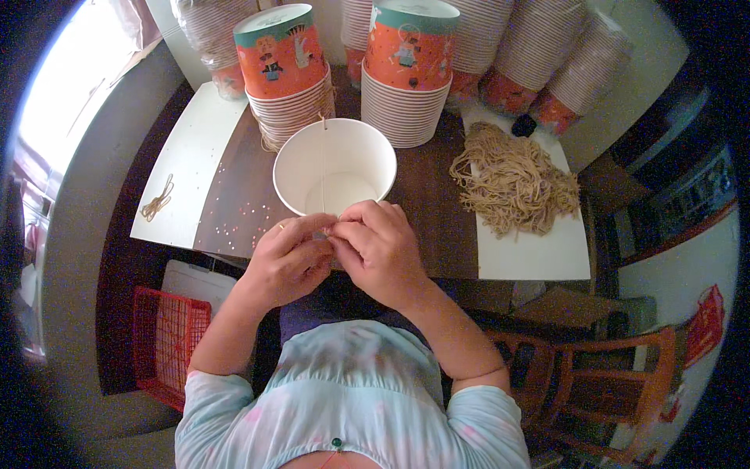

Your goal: Attach elastic strings to the pre-punched holes in paper buckets.

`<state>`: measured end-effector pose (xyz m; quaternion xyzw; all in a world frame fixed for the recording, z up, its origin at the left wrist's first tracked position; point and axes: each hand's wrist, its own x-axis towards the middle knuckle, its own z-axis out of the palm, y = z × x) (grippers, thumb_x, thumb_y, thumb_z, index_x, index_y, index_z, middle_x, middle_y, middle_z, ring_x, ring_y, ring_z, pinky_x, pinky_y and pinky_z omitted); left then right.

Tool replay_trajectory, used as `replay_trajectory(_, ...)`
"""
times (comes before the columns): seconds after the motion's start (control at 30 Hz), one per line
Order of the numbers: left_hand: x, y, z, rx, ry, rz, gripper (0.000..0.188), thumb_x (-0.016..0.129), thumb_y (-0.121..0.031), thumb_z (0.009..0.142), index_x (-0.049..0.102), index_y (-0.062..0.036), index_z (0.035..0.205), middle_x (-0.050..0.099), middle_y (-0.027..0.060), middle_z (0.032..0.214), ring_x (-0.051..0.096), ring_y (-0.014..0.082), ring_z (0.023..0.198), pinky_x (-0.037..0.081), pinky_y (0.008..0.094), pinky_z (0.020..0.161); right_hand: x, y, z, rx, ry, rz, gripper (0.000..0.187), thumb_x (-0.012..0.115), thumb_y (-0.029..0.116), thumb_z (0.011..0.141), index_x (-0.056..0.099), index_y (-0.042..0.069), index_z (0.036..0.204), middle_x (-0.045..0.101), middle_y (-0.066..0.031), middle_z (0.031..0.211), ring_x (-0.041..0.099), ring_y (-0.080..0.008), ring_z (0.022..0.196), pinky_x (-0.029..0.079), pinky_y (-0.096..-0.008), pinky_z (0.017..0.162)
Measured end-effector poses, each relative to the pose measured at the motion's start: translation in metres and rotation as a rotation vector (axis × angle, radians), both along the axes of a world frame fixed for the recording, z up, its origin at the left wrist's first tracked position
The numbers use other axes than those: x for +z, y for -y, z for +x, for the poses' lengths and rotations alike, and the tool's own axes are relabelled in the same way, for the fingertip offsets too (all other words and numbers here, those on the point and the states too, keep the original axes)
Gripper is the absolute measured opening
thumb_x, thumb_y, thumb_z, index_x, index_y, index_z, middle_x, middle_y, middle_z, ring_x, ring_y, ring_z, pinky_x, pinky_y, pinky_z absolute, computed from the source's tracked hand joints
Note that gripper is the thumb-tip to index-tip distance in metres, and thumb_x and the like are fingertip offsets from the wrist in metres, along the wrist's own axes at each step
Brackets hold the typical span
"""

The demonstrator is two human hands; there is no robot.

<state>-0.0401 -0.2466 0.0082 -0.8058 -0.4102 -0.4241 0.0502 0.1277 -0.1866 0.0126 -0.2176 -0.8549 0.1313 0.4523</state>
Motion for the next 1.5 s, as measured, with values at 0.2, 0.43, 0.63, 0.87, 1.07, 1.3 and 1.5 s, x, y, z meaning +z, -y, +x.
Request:
replay_trajectory(0.2,-0.004,0.005,-0.001,-0.010,0.000,-0.067,0.022,0.069,-0.003,0.065,0.059,-0.0035,0.084,0.056,0.0097,0.102,0.060,0.0234,0.085,0.051,0.0350,0.074,-0.012,0.000,0.002,0.128,-0.051,-0.257,0.012,0.069,0.004,0.074,0.065,0.005,0.086,0.058,-0.0074,0.089,0.058,-0.0231,0.078,0.048,-0.0337,0.067)
replay_trajectory(0.43,-0.009,0.007,0.000,0.027,0.031,-0.162,0.019,0.068,-0.003,0.065,0.059,-0.0044,0.082,0.057,0.0076,0.093,0.060,0.0238,0.076,0.052,0.0344,0.066,-0.024,0.017,0.012,-0.054,-0.201,-0.500,0.003,0.063,0.003,0.082,0.065,0.002,0.083,0.060,-0.0040,0.082,0.054,-0.0078,0.069,0.042,-0.0205,0.060)
replay_trajectory(0.63,-0.011,0.006,0.002,0.046,-0.001,-0.140,0.019,0.068,-0.003,0.065,0.059,-0.0051,0.082,0.057,0.0070,0.093,0.061,0.0239,0.075,0.052,0.0343,0.064,-0.047,0.018,0.009,0.103,-0.349,-1.166,0.017,0.062,0.016,0.088,0.066,0.001,0.091,0.062,0.0012,0.079,0.052,-0.0059,0.065,0.043,-0.0209,0.059)
replay_trajectory(0.87,0.002,0.001,0.001,0.099,-0.167,0.003,0.021,0.066,-0.006,0.066,0.061,-0.0050,0.086,0.057,0.0085,0.107,0.061,0.0219,0.080,0.050,0.0333,0.068,-0.043,0.012,-0.004,0.276,-0.552,-1.444,0.022,0.060,0.026,0.090,0.068,0.006,0.096,0.060,0.0053,0.073,0.044,-0.0016,0.059,0.035,-0.0180,0.053)
replay_trajectory(1.07,0.000,-0.002,0.000,0.067,-0.252,0.036,0.021,0.064,-0.005,0.065,0.060,-0.0023,0.086,0.057,0.0087,0.109,0.062,0.0208,0.083,0.051,0.0327,0.072,-0.046,0.008,-0.004,0.319,-0.587,-1.508,0.017,0.057,0.019,0.091,0.066,0.004,0.091,0.061,0.0019,0.075,0.050,-0.0037,0.060,0.038,-0.0179,0.055)
replay_trajectory(1.3,-0.008,0.000,0.000,-0.015,-0.144,0.037,0.020,0.066,-0.004,0.069,0.060,-0.0011,0.087,0.059,0.0105,0.099,0.062,0.0226,0.082,0.052,0.0318,0.074,-0.047,0.011,-0.003,0.249,-0.624,-1.534,0.023,0.059,0.027,0.090,0.065,0.010,0.076,0.052,0.0053,0.060,0.045,-0.0030,0.054,0.032,-0.0186,0.049)
replay_trajectory(1.5,-0.009,0.003,0.004,0.028,-0.082,-0.006,0.021,0.068,-0.003,0.067,0.060,-0.0025,0.087,0.061,0.0098,0.094,0.063,0.0237,0.079,0.053,0.0332,0.069,-0.054,0.010,-0.007,0.333,-0.727,-1.694,0.017,0.061,0.024,0.088,0.065,0.008,0.082,0.058,0.0035,0.067,0.048,-0.0047,0.054,0.036,-0.0194,0.049)
